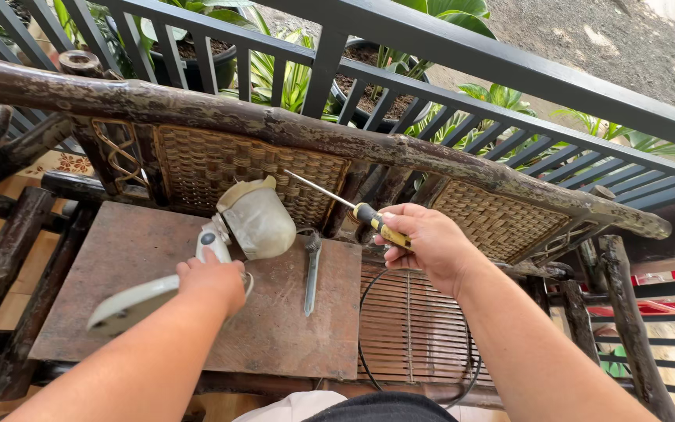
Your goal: The person disassembles a small electric fan by removing the front grille, unscrewing the rear cap, and detaching the motor housing. They then use a brush to clean the exterior and interior of the motor housing and the fan's internal components.
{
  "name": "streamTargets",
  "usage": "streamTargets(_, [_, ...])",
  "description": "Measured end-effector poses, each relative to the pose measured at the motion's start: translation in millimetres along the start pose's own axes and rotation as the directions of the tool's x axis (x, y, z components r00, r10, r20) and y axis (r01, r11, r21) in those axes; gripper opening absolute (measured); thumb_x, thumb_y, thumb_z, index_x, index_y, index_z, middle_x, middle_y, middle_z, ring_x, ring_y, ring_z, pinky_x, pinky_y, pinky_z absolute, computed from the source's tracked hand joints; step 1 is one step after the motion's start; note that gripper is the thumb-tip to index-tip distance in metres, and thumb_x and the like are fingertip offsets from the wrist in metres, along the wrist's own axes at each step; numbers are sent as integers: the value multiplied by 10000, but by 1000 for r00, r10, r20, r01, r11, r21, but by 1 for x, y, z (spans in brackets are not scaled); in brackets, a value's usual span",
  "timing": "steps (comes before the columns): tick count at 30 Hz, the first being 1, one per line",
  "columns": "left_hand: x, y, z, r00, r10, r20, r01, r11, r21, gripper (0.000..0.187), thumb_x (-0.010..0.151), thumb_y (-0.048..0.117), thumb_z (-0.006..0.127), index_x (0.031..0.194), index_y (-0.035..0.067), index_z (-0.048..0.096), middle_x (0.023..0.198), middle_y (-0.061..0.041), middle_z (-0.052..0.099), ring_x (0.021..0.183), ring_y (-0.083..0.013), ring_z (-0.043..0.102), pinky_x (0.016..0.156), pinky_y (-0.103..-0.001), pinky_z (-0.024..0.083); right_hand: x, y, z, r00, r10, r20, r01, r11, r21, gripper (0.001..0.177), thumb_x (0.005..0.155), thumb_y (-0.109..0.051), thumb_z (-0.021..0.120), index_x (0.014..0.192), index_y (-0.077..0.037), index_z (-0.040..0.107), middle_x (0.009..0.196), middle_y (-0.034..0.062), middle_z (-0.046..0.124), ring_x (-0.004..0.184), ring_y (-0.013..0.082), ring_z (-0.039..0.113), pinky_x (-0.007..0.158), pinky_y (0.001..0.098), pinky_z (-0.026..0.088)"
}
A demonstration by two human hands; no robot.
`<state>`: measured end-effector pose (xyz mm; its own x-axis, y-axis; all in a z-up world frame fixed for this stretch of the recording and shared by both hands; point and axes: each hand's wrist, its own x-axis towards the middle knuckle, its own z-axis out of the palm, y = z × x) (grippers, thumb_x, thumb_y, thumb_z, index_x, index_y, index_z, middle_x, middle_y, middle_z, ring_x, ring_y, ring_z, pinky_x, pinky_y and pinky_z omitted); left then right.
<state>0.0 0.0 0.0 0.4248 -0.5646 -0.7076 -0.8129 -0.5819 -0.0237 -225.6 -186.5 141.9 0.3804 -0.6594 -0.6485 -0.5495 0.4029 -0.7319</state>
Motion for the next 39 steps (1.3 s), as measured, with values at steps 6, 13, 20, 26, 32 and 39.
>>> streamTargets(6, [-10,9,13,996,49,-78,-41,995,96,478,926,193,626,1398,258,585,1703,-170,198,1434,-364,398,1097,-499,360,1,-11,30,998,-22,54,27,996,-84,286,990,-260,572,1202,-100,676,914,34,680,627,101,603,646,321,575])
streamTargets(13, [62,-16,-15,957,-218,-192,76,826,-558,675,853,215,715,1467,92,464,1509,-176,422,1390,-357,445,1104,-479,440,10,-21,45,993,-100,63,107,985,-133,270,995,-259,567,1196,-108,667,917,37,675,625,82,598,646,299,576])
streamTargets(20, [127,-29,-57,958,-143,-249,-66,735,-675,873,784,352,845,1505,81,433,1441,-190,564,1319,-369,580,1081,-457,496,5,-13,19,995,-104,8,104,995,-4,262,991,-231,587,1203,-98,665,907,45,675,612,83,589,631,304,572])
streamTargets(26, [113,-11,-61,943,-178,-280,-8,831,-556,810,769,381,909,1396,63,507,1412,-184,538,1299,-378,553,1038,-480,496,-5,-1,-3,997,-46,-68,50,997,60,266,990,-236,574,1203,-102,661,916,58,693,608,89,589,634,309,576])
streamTargets(32, [79,6,-54,877,-89,-473,-180,851,-493,450,822,237,805,1207,85,628,1300,-142,592,1246,-352,573,1008,-470,514,-10,-2,2,999,7,-41,0,987,158,272,990,-232,565,1210,-106,664,912,64,699,620,101,603,656,317,585])
streamTargets(39, [28,61,12,595,134,-793,-473,856,-210,170,840,89,603,984,126,686,1064,-94,647,1071,-320,598,911,-476,482,-11,3,2,998,-58,-8,58,977,204,272,984,-212,573,1234,-120,627,916,37,650,664,117,616,702,332,568])
